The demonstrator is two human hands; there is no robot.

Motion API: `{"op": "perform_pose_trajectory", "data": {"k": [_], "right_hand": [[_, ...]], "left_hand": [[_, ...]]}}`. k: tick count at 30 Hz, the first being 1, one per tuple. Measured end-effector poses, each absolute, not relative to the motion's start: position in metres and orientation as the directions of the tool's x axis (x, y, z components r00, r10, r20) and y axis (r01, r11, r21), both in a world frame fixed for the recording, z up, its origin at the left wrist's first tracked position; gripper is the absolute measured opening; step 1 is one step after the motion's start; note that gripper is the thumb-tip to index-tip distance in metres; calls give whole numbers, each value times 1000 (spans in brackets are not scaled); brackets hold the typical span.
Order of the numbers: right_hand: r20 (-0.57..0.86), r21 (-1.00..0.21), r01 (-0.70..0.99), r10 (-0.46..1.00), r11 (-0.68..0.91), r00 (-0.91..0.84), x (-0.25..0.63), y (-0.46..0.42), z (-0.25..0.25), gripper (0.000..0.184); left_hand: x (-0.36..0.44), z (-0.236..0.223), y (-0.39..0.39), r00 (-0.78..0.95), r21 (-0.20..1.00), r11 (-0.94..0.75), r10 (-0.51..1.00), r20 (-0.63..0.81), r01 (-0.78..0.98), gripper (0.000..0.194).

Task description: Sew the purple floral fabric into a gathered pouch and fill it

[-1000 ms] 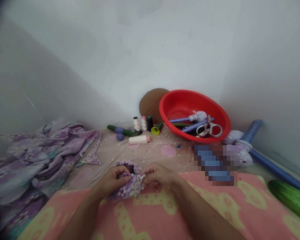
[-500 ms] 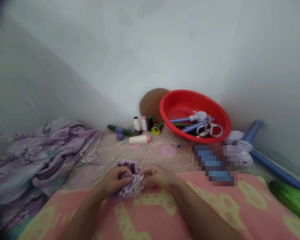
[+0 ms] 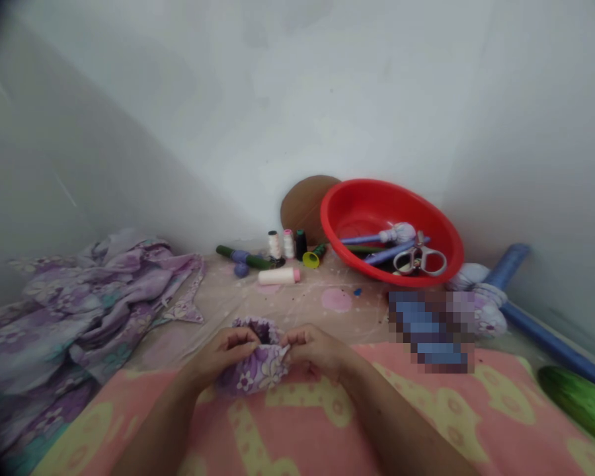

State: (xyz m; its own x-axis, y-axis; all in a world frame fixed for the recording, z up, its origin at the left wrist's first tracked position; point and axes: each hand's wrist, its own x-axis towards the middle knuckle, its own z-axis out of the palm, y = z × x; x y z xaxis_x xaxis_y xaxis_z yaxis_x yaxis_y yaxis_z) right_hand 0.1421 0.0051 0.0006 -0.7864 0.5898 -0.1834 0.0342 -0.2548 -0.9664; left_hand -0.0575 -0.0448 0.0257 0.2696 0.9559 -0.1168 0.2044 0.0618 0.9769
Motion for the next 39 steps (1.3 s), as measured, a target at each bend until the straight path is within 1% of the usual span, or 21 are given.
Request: {"op": "perform_pose_trajectory", "data": {"k": [2, 5, 9, 15, 24, 30, 32, 35, 39], "right_hand": [[-180, -967, 34, 583, -253, -792, 142, 6, 0, 15], [-166, -969, 22, 580, -248, -798, 143, 6, -1, 14], [-170, -966, 19, 574, -259, -801, 143, 6, 0, 12], [-173, -971, 34, 594, -237, -786, 143, 6, -1, 12], [-145, -989, 124, 623, -77, -769, 140, 1, 5, 16], [-127, -987, 163, 673, -10, -729, 136, 0, 2, 16], [-122, -985, 174, 692, 5, -711, 135, 0, 1, 16], [-138, -982, 189, 685, -2, -715, 134, -1, 2, 19], [-196, -977, 204, 619, -58, -761, 137, -2, 9, 22]], "left_hand": [[-60, 24, -44, 299, 983, 90, 945, -135, 159, 28], [-61, 23, -44, 302, 985, 107, 942, -145, 137, 24], [-60, 26, -45, 275, 978, 105, 949, -152, 178, 19], [-61, 25, -45, 260, 975, 99, 954, -150, 198, 19], [-61, 24, -45, 287, 970, 56, 950, -125, 234, 23], [-59, 22, -45, 283, 937, -26, 956, -78, 349, 20], [-58, 20, -44, 305, 929, -50, 950, -69, 365, 19], [-57, 19, -43, 334, 928, -81, 941, -48, 363, 18], [-58, 18, -41, 359, 934, -78, 932, -56, 349, 18]]}}
